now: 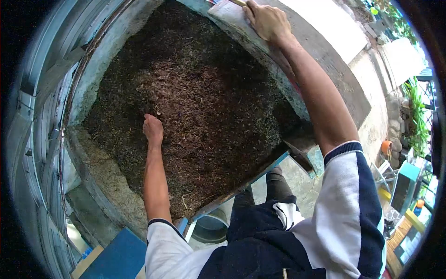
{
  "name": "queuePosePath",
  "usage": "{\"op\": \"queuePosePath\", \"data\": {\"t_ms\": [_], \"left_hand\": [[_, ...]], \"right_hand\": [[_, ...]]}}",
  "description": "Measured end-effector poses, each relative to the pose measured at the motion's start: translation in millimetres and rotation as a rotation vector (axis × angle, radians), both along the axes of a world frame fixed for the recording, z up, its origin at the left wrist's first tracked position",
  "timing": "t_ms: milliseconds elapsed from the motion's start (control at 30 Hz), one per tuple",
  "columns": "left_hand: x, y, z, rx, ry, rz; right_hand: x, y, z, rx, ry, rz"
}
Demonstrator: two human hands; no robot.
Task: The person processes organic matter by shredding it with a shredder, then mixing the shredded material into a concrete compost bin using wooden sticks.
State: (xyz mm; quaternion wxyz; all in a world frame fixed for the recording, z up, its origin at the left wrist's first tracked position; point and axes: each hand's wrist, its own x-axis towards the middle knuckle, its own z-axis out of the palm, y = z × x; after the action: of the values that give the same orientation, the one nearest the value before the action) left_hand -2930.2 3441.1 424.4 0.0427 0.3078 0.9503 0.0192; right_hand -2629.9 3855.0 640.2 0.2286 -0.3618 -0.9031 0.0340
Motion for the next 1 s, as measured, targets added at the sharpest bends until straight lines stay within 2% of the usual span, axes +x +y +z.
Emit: {"op": "queuePosePath", "data": {"t_ms": [67,100,200,267,300,333,400,567,667,800,867,900,967,1000], "left_hand": [[32,17,29,-0.087,-0.057,-0.052],[22,0,-20,-0.011,0.017,-0.127],[74,10,-14,-0.034,-0.002,-0.202],[121,14,7,0.005,-0.067,-0.239],[138,13,8,0.062,-0.027,-0.235],[155,13,17,0.088,-0.130,-0.214],[190,15,24,0.128,-0.126,-0.198],[252,-4,66,0.143,-0.317,-0.069],[255,6,78,0.184,-0.300,-0.041],[252,52,70,0.341,-0.197,-0.254],[257,80,66,0.136,-0.150,-0.331],[250,84,59,0.134,-0.151,-0.316],[233,80,40,-0.036,-0.204,-0.340],[225,67,35,-0.033,-0.203,-0.321]], "right_hand": [[-2,4,4,0.009,-0.054,-0.038],[-2,6,3,0.012,-0.036,-0.019],[-5,10,0,0.013,0.002,0.004],[-6,10,-2,0.021,0.046,0.013],[-9,9,-1,0.028,0.045,0.030],[-11,10,1,0.034,0.045,0.048],[-9,10,4,0.037,0.056,0.052],[-2,13,-8,0.018,0.062,0.049],[-5,14,-8,0.000,0.031,0.052],[-13,14,-21,-0.074,0.008,0.061],[-11,10,-16,-0.032,0.034,0.076],[-8,5,-12,-0.043,0.013,0.078],[-12,-2,-7,-0.067,-0.024,0.063],[-14,-1,-11,-0.051,-0.028,0.053]]}}
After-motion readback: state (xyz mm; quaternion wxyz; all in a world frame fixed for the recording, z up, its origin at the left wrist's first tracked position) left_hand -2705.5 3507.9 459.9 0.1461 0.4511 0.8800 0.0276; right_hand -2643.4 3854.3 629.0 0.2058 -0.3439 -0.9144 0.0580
